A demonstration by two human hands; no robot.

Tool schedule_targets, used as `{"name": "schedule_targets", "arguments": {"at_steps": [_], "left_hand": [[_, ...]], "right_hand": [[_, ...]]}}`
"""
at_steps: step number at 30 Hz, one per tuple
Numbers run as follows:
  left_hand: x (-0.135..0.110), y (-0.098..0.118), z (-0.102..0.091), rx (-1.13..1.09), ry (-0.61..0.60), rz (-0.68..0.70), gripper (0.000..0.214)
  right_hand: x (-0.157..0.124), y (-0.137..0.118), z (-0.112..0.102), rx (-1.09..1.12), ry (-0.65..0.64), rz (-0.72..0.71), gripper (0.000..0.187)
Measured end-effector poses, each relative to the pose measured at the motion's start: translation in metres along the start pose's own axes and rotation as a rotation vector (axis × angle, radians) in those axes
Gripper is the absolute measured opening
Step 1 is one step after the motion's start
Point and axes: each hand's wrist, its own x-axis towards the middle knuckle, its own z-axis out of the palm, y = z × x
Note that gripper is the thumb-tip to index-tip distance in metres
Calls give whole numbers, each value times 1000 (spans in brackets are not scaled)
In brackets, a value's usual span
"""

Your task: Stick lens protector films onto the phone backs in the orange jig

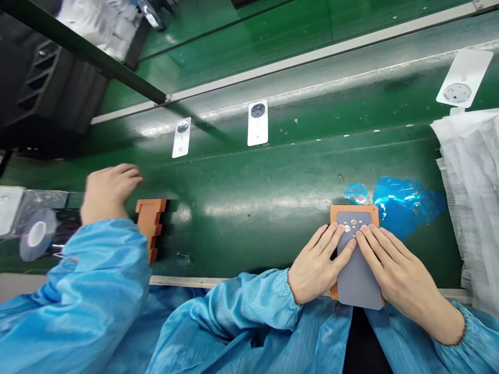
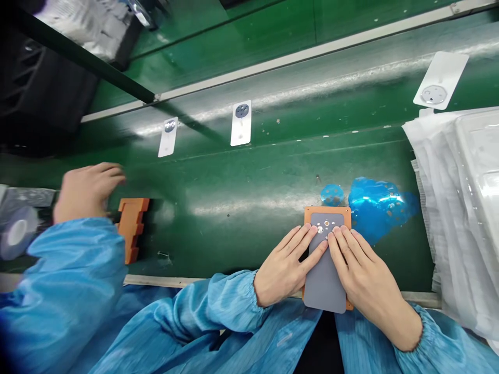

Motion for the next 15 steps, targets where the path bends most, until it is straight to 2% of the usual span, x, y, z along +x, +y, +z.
{"name": "schedule_targets", "arguments": {"at_steps": [4, 7, 9, 12, 13, 15], "left_hand": [[-6, 6, -3, -29, -34, 8, 59], [-6, 1, -11, -84, -84, 7, 61], [-3, -14, -22, -176, -135, 39, 59], [15, -47, -35, -396, -177, 154, 56], [25, -58, -37, -461, -153, 145, 55], [50, -75, -32, -523, -85, -10, 53]], "right_hand": [[-5, -4, 0, -16, 2, 9, 52], [-10, -6, 0, -17, 10, 12, 53], [-12, -7, 1, -11, 6, 14, 53], [-14, -8, 2, -6, -6, 16, 55], [-14, -8, 3, -6, -8, 16, 56], [-14, -8, 4, -10, -4, 18, 55]]}}
